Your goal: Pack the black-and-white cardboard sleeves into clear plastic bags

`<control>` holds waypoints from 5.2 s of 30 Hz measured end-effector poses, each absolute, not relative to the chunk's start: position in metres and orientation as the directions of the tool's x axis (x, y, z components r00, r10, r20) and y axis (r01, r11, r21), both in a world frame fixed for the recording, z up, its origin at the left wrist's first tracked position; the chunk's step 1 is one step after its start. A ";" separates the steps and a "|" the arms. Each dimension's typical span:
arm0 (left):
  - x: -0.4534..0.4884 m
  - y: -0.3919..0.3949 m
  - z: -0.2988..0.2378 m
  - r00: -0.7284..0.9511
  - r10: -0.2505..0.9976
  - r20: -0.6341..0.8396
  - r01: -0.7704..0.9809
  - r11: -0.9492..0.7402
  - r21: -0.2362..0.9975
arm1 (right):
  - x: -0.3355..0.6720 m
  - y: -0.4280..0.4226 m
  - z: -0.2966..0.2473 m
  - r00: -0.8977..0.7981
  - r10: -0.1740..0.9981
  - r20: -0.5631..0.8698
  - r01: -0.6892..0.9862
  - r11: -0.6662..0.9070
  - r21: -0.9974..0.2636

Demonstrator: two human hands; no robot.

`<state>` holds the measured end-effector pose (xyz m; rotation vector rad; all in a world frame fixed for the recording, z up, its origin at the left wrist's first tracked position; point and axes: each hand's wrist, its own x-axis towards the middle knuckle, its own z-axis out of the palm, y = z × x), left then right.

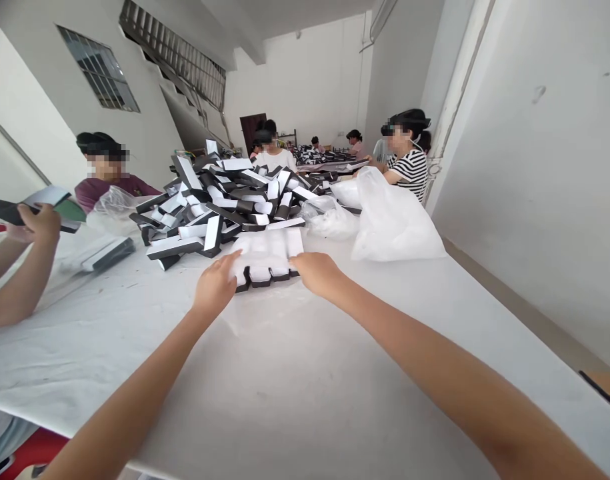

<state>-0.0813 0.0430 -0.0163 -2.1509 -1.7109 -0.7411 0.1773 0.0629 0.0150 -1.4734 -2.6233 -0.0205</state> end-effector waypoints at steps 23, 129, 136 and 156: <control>-0.133 -0.059 -0.026 0.633 0.773 -0.041 0.750 -0.599 0.282 | 0.291 0.007 -0.009 -0.674 0.738 -0.039 0.658 0.576 -0.484; -0.055 -0.035 -0.034 0.337 0.940 0.047 0.912 -0.314 -0.264 | 0.252 0.059 -0.084 -0.675 0.720 0.161 0.632 0.676 -0.379; -0.077 -0.058 -0.037 0.307 0.950 0.049 0.945 -0.299 -0.130 | 0.250 0.057 -0.081 -0.689 0.711 0.139 0.627 0.681 -0.378; -0.115 -0.073 -0.028 0.445 0.895 -0.002 0.893 -0.444 0.078 | 0.263 0.061 -0.076 -0.778 0.625 0.053 0.532 0.703 -0.472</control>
